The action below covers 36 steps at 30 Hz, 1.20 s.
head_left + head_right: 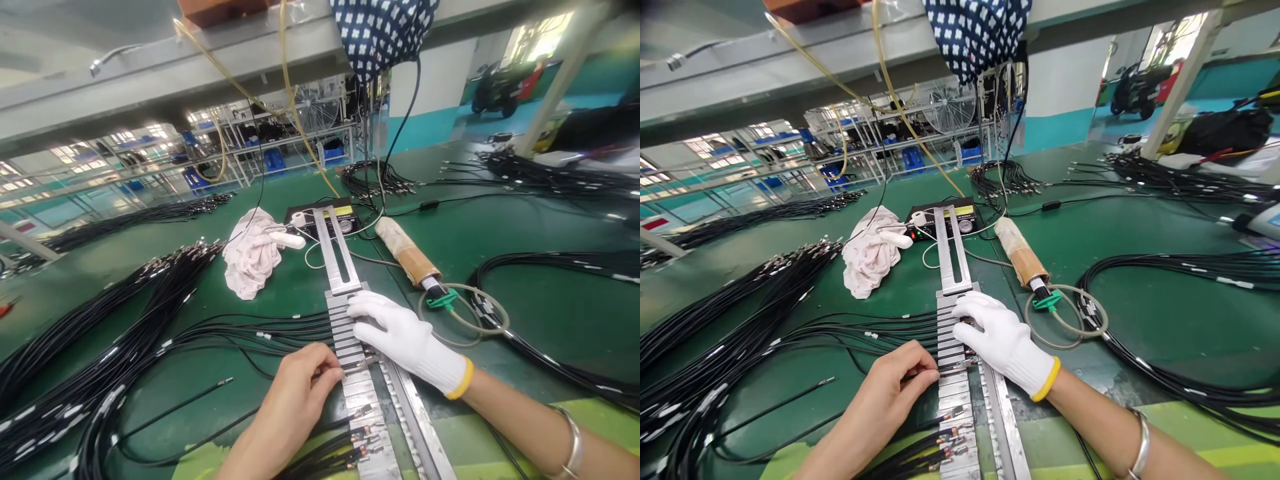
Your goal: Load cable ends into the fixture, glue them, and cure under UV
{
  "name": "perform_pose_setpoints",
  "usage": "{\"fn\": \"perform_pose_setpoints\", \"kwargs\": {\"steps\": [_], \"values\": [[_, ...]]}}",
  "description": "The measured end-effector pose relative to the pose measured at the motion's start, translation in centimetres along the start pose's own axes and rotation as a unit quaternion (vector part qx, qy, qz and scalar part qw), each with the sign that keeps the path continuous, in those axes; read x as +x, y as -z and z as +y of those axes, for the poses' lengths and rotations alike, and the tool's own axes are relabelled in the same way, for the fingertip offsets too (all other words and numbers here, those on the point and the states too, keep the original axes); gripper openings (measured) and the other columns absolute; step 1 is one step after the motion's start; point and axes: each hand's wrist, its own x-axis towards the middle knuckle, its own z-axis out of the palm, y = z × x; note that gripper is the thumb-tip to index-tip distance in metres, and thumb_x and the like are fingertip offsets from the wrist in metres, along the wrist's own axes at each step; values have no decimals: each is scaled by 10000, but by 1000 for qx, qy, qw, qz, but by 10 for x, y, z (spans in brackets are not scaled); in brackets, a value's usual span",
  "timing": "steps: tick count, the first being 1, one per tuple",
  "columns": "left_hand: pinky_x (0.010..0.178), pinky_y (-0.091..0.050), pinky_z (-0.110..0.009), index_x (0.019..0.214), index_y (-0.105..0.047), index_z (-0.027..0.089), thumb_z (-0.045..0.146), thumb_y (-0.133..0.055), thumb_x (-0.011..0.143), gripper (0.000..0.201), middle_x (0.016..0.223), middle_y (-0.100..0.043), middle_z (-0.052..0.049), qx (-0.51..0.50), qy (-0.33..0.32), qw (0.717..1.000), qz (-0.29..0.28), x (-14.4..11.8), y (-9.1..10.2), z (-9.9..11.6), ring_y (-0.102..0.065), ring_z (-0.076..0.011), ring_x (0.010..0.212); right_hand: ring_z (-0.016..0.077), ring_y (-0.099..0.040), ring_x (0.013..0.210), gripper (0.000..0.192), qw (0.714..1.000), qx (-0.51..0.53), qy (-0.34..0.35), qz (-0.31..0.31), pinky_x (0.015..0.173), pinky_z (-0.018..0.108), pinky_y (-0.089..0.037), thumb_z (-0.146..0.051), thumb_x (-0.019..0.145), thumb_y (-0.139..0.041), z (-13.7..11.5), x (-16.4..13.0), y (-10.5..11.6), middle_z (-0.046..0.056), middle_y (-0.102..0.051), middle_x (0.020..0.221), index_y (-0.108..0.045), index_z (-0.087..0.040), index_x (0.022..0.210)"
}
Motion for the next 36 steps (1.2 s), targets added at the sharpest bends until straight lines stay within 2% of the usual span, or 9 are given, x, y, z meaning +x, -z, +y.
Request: {"fn": "perform_pose_setpoints", "kwargs": {"steps": [3,8,13,21,27,29,36], "values": [[739,-363,-254,837,-609,151,219,-500,979,191,882,-576,-22,21,-44,999,7,-2,-9,-4,-526,-131,803,193,-586,1182,217,1000,4,-11,-2,1071,340,-421,-244,898,-557,-1,0,1,55,-658,1214,-700,-176,1047],[737,-379,-299,876,-589,148,220,-436,1012,217,933,-560,-45,91,-65,994,-3,-1,-20,-6,-545,-164,799,190,-587,1175,227,1000,4,-15,-1,1065,342,-426,-265,904,-549,-1,0,0,55,-656,1218,-694,-174,1052],[695,-398,-311,881,-595,141,191,-415,1015,230,924,-548,-53,168,-86,982,12,0,-24,-6,-556,-174,756,193,-589,1174,223,1000,1,-15,-1,1063,347,-428,-264,904,-544,0,0,-1,52,-659,1214,-696,-180,1043],[666,-444,-322,886,-600,138,177,-417,1013,227,920,-549,-57,218,-100,971,16,2,-26,-3,-573,-182,736,178,-594,1143,202,1000,8,-13,-2,1049,331,-432,-242,910,-545,-2,1,0,47,-665,1186,-693,-168,1025],[669,-506,-391,890,-593,151,144,-380,1011,245,917,-565,-62,335,-127,933,-11,4,-27,-4,-597,-232,753,176,-594,1143,181,1000,11,-12,4,1049,323,-430,-235,906,-553,-3,2,-1,45,-666,1182,-688,-172,1008],[675,-511,-386,893,-590,151,148,-382,1014,240,927,-568,-59,335,-127,934,-13,4,-27,-4,-601,-229,762,177,-594,1139,180,1000,10,-9,2,1049,324,-429,-231,905,-550,-3,2,-1,48,-666,1181,-685,-170,1006],[779,-477,-330,898,-595,132,154,-391,1016,237,978,-572,-68,226,-57,971,-56,9,-20,9,-606,-191,835,180,-595,1133,176,1000,12,-17,-1,1043,334,-437,-237,906,-546,-3,1,1,44,-666,1173,-684,-174,996]]}}
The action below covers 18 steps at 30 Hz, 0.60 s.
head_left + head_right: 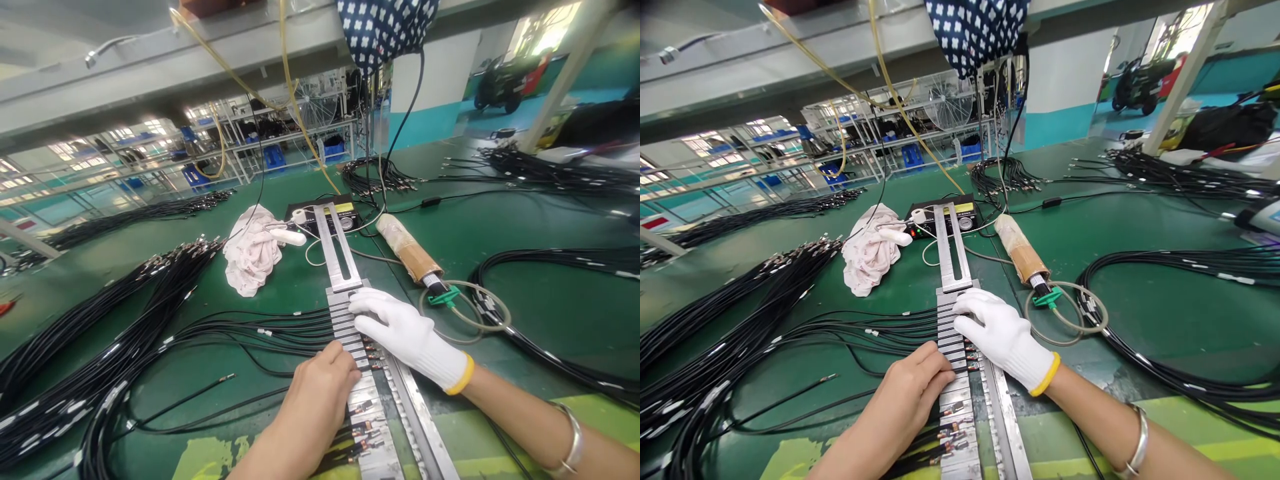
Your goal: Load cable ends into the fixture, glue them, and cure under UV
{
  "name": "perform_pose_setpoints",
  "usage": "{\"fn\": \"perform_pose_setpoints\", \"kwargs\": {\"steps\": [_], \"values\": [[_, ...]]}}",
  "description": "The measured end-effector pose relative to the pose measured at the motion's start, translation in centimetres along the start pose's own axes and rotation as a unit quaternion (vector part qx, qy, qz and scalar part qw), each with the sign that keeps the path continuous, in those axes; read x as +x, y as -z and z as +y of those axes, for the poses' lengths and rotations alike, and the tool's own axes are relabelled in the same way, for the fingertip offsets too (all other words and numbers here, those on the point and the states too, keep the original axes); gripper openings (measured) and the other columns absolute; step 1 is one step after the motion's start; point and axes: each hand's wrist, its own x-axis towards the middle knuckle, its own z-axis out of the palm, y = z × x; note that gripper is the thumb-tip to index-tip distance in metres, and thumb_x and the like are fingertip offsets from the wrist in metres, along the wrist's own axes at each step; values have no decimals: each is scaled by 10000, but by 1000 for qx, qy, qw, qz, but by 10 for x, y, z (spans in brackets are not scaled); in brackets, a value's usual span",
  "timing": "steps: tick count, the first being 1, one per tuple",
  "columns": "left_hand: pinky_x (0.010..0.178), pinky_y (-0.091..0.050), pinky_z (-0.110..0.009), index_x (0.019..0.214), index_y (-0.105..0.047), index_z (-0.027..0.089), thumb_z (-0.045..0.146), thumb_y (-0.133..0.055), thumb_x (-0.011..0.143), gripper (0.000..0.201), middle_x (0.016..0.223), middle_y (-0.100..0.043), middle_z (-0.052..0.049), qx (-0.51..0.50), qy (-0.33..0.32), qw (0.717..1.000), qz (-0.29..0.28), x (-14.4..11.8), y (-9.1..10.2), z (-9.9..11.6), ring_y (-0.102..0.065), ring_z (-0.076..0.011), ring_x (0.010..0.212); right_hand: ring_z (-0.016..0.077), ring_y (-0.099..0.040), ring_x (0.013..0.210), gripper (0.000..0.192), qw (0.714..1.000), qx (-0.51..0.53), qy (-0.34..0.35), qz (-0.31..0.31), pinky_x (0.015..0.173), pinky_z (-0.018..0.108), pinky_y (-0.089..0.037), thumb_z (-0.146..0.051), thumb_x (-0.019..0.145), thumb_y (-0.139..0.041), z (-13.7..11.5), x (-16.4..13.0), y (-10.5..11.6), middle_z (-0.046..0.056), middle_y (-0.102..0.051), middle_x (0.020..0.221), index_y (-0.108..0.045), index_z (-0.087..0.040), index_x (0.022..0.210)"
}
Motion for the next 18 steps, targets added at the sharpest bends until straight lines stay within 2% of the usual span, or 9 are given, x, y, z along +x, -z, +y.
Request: {"fn": "perform_pose_setpoints", "kwargs": {"steps": [3,6,14,18], "values": [[797,-462,-336,894,-586,129,171,-402,1018,226,996,-569,-75,-18,21,1000,-11,0,-1,2,-602,-199,861,183,-593,1138,177,1000,-3,-1,-4,1051,341,-437,-236,915,-536,-1,0,1,47,-663,1183,-680,-173,996],[801,-452,-333,898,-590,128,150,-395,1013,227,996,-568,-74,-21,13,1000,-5,0,-5,0,-595,-201,871,197,-592,1149,195,1000,-9,0,-7,1062,362,-435,-254,921,-529,1,0,1,56,-661,1191,-686,-178,1007],[748,-385,-274,884,-597,150,90,-501,951,131,920,-586,-22,-152,-38,986,63,1,-8,-4,-534,-154,809,191,-586,1189,262,998,-30,-39,-31,1080,362,-430,-313,913,-519,-1,0,7,40,-646,1249,-693,-199,1073],[754,-376,-273,868,-594,148,85,-500,949,139,897,-576,-17,-150,-49,985,67,3,-9,-6,-537,-153,814,212,-532,1282,280,992,-115,22,-38,1107,401,-415,-346,905,-567,-5,-2,17,29,-582,1370,-691,-233,1130]]}}
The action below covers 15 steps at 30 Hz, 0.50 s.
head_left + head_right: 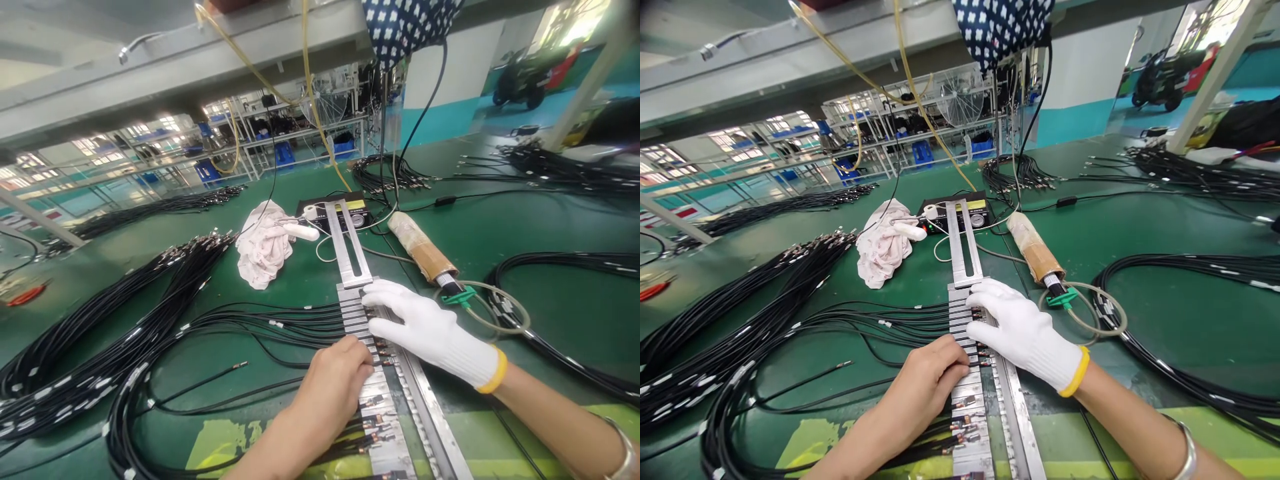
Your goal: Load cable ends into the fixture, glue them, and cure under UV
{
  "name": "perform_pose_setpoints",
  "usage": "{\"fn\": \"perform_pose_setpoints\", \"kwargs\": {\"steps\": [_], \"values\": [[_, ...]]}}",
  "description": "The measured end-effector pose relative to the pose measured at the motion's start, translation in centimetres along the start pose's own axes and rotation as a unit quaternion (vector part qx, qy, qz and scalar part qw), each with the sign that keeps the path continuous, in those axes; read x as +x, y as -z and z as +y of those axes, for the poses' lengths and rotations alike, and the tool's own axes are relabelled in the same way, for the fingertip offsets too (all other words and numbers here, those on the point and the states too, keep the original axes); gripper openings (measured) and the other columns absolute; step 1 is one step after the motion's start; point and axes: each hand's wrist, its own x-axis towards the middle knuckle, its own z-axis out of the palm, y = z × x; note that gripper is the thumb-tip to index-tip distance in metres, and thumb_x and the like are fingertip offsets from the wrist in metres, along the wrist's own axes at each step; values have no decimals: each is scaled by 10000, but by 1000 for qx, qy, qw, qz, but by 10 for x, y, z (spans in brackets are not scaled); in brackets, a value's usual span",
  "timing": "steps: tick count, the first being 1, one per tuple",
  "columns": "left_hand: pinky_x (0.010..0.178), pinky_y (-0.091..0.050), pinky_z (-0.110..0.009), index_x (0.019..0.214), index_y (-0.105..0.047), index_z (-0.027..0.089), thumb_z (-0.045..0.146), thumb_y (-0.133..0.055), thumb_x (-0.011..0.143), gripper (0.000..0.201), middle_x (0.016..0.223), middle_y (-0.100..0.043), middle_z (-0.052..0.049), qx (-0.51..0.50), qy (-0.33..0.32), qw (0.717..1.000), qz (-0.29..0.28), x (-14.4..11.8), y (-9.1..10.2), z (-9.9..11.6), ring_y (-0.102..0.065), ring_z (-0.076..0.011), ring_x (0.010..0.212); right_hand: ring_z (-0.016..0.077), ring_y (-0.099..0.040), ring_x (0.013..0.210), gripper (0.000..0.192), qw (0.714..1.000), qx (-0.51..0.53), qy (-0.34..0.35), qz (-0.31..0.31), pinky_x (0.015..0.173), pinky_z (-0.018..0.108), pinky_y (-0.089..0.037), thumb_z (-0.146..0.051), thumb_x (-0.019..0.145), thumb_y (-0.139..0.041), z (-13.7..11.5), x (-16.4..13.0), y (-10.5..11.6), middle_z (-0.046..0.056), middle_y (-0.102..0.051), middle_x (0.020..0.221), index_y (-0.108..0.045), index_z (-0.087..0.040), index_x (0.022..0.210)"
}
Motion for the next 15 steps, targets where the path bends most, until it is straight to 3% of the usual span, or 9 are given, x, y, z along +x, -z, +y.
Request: {"fn": "perform_pose_setpoints", "kwargs": {"steps": [3,8,15], "values": [[755,-378,-272,856,-598,149,73,-517,935,136,906,-584,-13,-1,-1,1000,4,1,-1,-1,-541,-149,813,222,-466,1363,295,997,-52,48,-6,1141,423,-391,-340,885,-617,1,-4,2,32,-514,1458,-687,-243,1155],[761,-411,-287,906,-635,137,112,-496,960,151,937,-587,-39,34,13,999,-7,-2,-2,2,-573,-168,838,303,-415,1411,399,991,-103,71,-40,1138,506,-385,-324,817,-684,1,-10,-2,95,-510,1462,-701,-213,1200],[776,-440,-308,881,-652,109,119,-473,980,204,974,-575,-76,80,2,997,7,1,-8,6,-545,-178,852,307,-363,1444,553,984,-126,3,-130,1166,509,-344,-303,762,-743,-2,-7,-3,108,-414,1537,-668,-189,1298]]}}
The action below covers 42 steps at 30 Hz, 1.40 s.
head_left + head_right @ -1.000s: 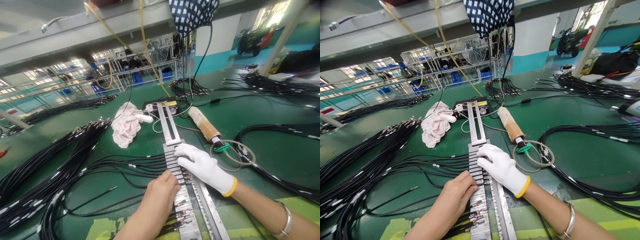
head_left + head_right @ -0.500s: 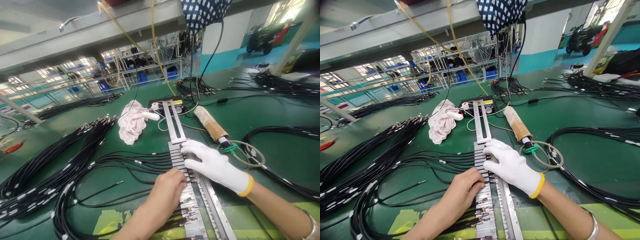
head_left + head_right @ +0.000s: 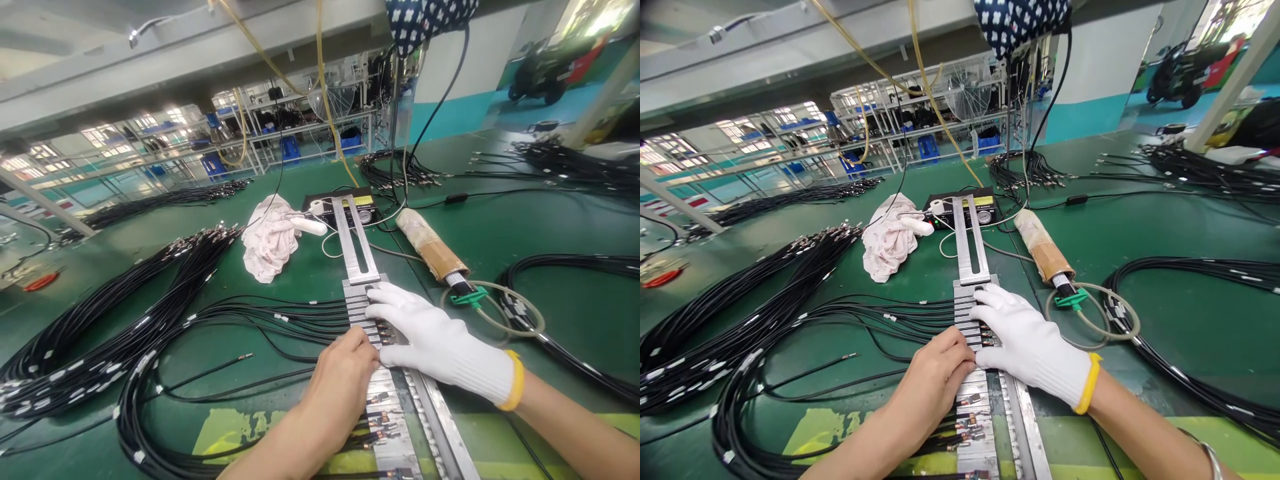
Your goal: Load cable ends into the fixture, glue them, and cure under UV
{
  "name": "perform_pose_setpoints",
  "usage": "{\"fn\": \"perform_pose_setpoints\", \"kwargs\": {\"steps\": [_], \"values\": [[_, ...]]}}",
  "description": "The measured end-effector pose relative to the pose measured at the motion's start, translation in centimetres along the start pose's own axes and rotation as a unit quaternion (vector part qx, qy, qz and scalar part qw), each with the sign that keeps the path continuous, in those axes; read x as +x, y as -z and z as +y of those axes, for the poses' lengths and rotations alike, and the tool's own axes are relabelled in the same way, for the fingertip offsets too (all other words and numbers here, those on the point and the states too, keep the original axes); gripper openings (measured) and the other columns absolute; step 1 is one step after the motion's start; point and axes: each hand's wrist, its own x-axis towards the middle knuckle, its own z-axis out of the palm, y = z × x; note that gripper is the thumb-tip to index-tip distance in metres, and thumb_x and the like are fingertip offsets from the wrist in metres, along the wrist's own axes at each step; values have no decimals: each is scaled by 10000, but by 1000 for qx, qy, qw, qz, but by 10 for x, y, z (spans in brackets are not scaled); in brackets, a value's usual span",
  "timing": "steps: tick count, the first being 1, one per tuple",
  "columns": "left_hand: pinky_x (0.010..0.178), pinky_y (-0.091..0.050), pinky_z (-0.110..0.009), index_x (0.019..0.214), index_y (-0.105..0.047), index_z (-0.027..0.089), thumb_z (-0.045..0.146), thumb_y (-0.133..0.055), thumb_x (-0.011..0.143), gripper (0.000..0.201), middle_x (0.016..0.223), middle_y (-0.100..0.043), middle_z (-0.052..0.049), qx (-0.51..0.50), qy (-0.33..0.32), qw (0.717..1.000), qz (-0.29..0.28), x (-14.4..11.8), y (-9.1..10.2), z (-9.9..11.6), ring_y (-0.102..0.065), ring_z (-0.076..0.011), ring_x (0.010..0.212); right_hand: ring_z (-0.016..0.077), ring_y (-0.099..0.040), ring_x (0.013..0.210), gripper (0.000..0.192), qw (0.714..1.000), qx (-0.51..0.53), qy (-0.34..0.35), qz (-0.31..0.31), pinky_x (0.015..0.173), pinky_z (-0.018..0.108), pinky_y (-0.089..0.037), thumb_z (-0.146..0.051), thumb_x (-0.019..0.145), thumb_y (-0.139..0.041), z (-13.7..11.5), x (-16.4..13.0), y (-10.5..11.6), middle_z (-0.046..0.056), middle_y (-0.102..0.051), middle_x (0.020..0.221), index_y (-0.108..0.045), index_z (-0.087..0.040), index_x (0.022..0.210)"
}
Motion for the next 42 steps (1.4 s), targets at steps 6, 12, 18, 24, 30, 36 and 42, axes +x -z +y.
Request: {"fn": "perform_pose_setpoints", "kwargs": {"steps": [6,12,18,24,30,36,42], "values": [[773,-456,-375,858,-662,109,64,-546,919,138,911,-585,-85,122,-57,990,51,-9,4,6,-502,-219,850,358,-461,1366,479,995,-42,69,64,1085,550,-432,-281,766,-746,2,-2,-6,153,-498,1462,-701,-152,1226],[810,-525,-456,1214,-606,-64,45,-488,752,489,1008,-573,-197,244,-149,958,20,-36,-2,1,-511,-295,892,357,-480,1343,481,987,-76,109,90,1059,546,-461,-283,802,-731,-1,-6,-8,155,-524,1436,-673,-128,1253],[953,-512,-437,1368,-521,-1,-42,-338,723,671,1218,-562,-196,126,-89,987,-54,-39,-3,-10,-535,-290,1059,316,-380,1432,538,999,33,-10,0,1163,525,-342,-293,792,-703,3,-2,-5,87,-394,1554,-646,-216,1321],[888,-530,-343,1262,-581,136,60,-305,960,415,1184,-578,-127,-32,-32,999,5,-52,16,-3,-606,-201,1018,208,-430,1404,398,977,183,-72,85,1208,422,-305,-340,858,-563,0,0,15,-17,-444,1520,-650,-269,1239],[863,-474,-363,1003,-642,149,154,-370,992,272,962,-616,-87,-29,2,1000,-4,-71,22,-12,-587,-207,914,290,-395,1425,447,996,73,-26,49,1179,484,-340,-196,801,-612,-8,0,-2,85,-464,1504,-681,-165,1241],[788,-389,-276,872,-627,150,123,-486,937,158,908,-604,-35,-101,144,982,-69,-71,31,-5,-542,-163,871,313,-395,1424,423,997,4,44,65,1155,549,-355,-233,883,-560,-1,-1,-16,106,-466,1499,-659,-148,1286],[829,-375,-250,903,-696,191,181,-549,949,154,912,-659,20,-151,194,963,-106,-75,33,4,-568,-137,885,298,-341,1460,506,997,-2,41,71,1180,534,-340,-302,893,-589,32,-8,-39,53,-381,1564,-581,-246,1396]]}}
